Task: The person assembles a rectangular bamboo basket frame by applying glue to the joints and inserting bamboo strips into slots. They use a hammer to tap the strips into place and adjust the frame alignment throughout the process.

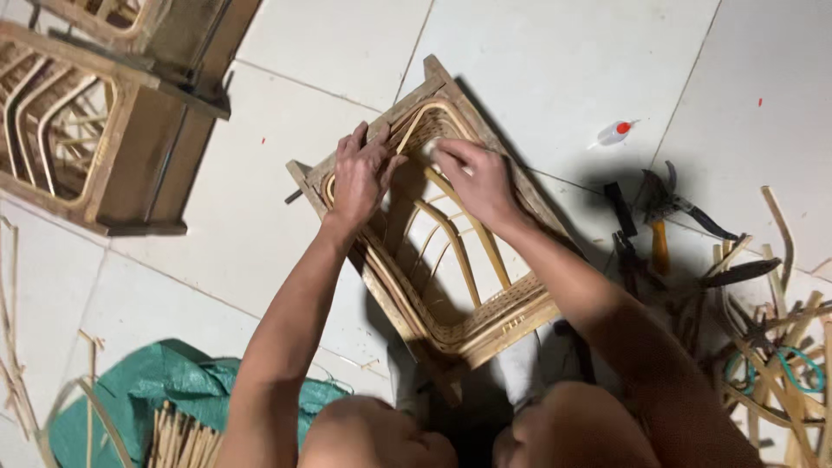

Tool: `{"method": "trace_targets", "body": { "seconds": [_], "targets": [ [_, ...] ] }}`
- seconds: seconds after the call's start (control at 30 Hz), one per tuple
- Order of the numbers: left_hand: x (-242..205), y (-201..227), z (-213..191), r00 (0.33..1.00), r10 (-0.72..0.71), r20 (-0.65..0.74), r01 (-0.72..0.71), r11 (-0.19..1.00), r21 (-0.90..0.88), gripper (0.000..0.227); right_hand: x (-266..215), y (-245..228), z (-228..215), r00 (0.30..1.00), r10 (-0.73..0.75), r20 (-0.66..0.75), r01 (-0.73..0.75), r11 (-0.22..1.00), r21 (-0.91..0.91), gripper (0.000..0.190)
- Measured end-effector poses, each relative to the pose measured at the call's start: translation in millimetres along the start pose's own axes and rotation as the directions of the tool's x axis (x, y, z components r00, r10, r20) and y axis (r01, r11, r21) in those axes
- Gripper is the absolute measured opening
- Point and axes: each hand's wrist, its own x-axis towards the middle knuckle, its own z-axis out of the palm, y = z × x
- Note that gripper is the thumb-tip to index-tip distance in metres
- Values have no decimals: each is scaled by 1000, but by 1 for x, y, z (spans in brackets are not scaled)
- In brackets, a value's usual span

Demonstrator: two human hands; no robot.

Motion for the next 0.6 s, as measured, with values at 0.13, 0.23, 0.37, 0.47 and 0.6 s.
{"method": "trace_targets", "body": {
  "seconds": [0.13, 0.23, 0.37, 0.47, 0.6],
  "targets": [
    [-3, 2, -4, 999, -23, -46, 21, 999, -42, 24, 46, 5, 61, 846, 526, 89, -391, 497, 775, 64],
    [-3, 0, 0, 999, -26, -45, 23, 997, -71, 26, 85, 29, 86, 751, 658, -52, -273, 381, 883, 65],
    [-2, -5, 3, 997, -8, -73, 3, 997, -76, 24, 112, 59, 98, 709, 692, -138, -144, 333, 932, 63],
    [-4, -5, 4, 997, 9, -71, -14, 998, -58, 27, 118, 66, 102, 676, 720, -158, -115, 315, 942, 56],
    [-4, -5, 6, 997, 6, -81, -10, 999, -48, 26, 120, 63, 105, 625, 751, -212, -100, 347, 933, 44]
  ]
}}
